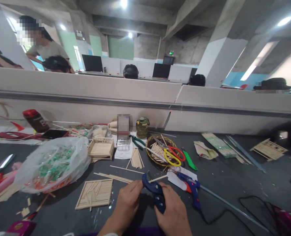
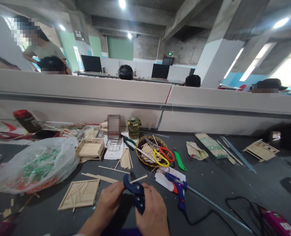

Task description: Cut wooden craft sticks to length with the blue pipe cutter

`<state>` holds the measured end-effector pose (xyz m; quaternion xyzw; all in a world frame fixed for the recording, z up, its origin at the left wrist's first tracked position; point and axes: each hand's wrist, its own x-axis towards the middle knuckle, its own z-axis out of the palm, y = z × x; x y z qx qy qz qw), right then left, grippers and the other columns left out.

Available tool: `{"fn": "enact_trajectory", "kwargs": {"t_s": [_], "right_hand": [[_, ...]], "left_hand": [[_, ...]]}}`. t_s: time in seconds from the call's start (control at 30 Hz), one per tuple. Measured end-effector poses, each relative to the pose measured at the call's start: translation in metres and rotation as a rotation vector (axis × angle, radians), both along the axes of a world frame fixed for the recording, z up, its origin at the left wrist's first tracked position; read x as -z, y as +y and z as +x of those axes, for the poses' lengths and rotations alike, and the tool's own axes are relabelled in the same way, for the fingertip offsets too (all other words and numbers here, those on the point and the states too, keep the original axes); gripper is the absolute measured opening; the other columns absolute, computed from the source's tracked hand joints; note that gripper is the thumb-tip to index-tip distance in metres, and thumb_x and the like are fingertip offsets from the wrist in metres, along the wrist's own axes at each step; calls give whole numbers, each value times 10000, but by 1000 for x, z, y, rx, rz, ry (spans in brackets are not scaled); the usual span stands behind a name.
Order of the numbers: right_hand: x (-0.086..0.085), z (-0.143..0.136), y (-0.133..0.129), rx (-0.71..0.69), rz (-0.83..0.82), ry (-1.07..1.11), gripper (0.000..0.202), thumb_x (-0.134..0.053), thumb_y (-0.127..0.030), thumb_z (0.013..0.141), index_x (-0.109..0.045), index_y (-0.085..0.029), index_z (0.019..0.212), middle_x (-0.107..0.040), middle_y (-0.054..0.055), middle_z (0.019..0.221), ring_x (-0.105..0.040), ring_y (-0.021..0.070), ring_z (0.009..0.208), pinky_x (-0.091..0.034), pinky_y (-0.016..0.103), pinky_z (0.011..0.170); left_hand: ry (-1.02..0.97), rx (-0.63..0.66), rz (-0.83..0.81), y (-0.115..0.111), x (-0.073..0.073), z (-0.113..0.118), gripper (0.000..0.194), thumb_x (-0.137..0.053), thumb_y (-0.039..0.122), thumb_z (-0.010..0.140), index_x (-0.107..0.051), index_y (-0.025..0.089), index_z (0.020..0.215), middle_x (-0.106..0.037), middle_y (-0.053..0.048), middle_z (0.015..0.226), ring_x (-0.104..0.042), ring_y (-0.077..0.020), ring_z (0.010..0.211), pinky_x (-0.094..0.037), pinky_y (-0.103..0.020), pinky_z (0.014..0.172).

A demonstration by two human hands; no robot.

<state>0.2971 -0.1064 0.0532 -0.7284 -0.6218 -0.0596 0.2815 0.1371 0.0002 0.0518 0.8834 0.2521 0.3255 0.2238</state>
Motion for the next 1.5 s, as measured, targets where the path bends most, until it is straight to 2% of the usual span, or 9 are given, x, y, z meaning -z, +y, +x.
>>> {"fn": "enact_trajectory", "kwargs": {"t_s": [0.2, 0.37, 0.6, 1.03, 1.2, 1.27, 1.33, 1.43, 1.5], "right_hand": [[-7, -7, 2, 22, 27, 82, 482, -530, -119, 685, -494, -197, 1160, -643, 98, 1055, -626, 260, 988, -516, 387, 871], [-12, -8, 2, 14, 6, 112, 448, -522, -127, 697, -518, -199, 1140, -647, 88, 1026, -629, 255, 973, -516, 388, 871], [-11, -10, -1, 15, -22, 131, 449, -514, -124, 697, -537, -187, 1141, -643, 104, 1071, -613, 261, 1023, -498, 401, 910], [-10, -11, -3, 13, -12, 199, 469, -526, -141, 694, -569, -183, 1159, -659, 104, 1102, -625, 264, 1046, -527, 361, 876], [-10, -8, -3, 6, 27, 153, 439, -530, -122, 691, -573, -179, 1124, -648, 104, 1059, -613, 268, 1014, -495, 407, 911], [-10, -8, -3, 9, 26, 149, 448, -532, -116, 691, -562, -178, 1133, -639, 103, 1049, -607, 268, 1004, -491, 410, 903], [-10, -8, -2, 5, 17, 168, 485, -524, -109, 684, -538, -179, 1164, -628, 101, 1065, -600, 263, 1014, -487, 396, 902], [-10, -5, -2, -22, -6, 214, 537, -505, -98, 664, -505, -181, 1195, -616, 94, 1098, -588, 252, 1039, -477, 371, 908], [-13, -2, -3, -63, -43, 240, 545, -498, -93, 643, -506, -185, 1180, -612, 87, 1102, -580, 249, 1044, -468, 365, 910]], "left_hand": [[-57, 4, 106, 3, -3, -2, 586, -358, -45, 795, -511, 232, 1288, -697, -69, 1011, -661, -159, 890, -519, -221, 772], [-62, -28, 179, 5, -1, -3, 547, -361, -27, 824, -543, 228, 1273, -710, -72, 988, -676, -158, 873, -535, -218, 765], [-74, -31, 258, 6, -2, -5, 554, -349, -22, 834, -534, 216, 1299, -717, -86, 996, -681, -160, 890, -540, -219, 778], [-75, 1, 198, 7, -4, -5, 517, -361, 4, 855, -551, 220, 1284, -719, -89, 980, -684, -157, 872, -544, -219, 768], [-79, 44, 133, 6, -7, -6, 573, -366, -34, 799, -572, 243, 1256, -718, -76, 974, -678, -163, 855, -528, -218, 750], [-97, 59, 69, 6, -9, -5, 544, -382, -28, 786, -609, 243, 1199, -717, -73, 976, -672, -175, 869, -517, -228, 755], [-93, 86, -87, 6, -11, -4, 423, -422, 14, 804, -665, 232, 1072, -715, -61, 892, -664, -174, 794, -503, -225, 708], [-68, 143, -461, 7, -17, -2, 221, -484, 165, 874, -692, 192, 805, -665, -37, 690, -612, -149, 631, -458, -214, 609], [-61, 226, -763, 9, -19, -4, 267, -523, 297, 886, -670, 161, 709, -634, -35, 633, -587, -137, 573, -432, -212, 562]]}}
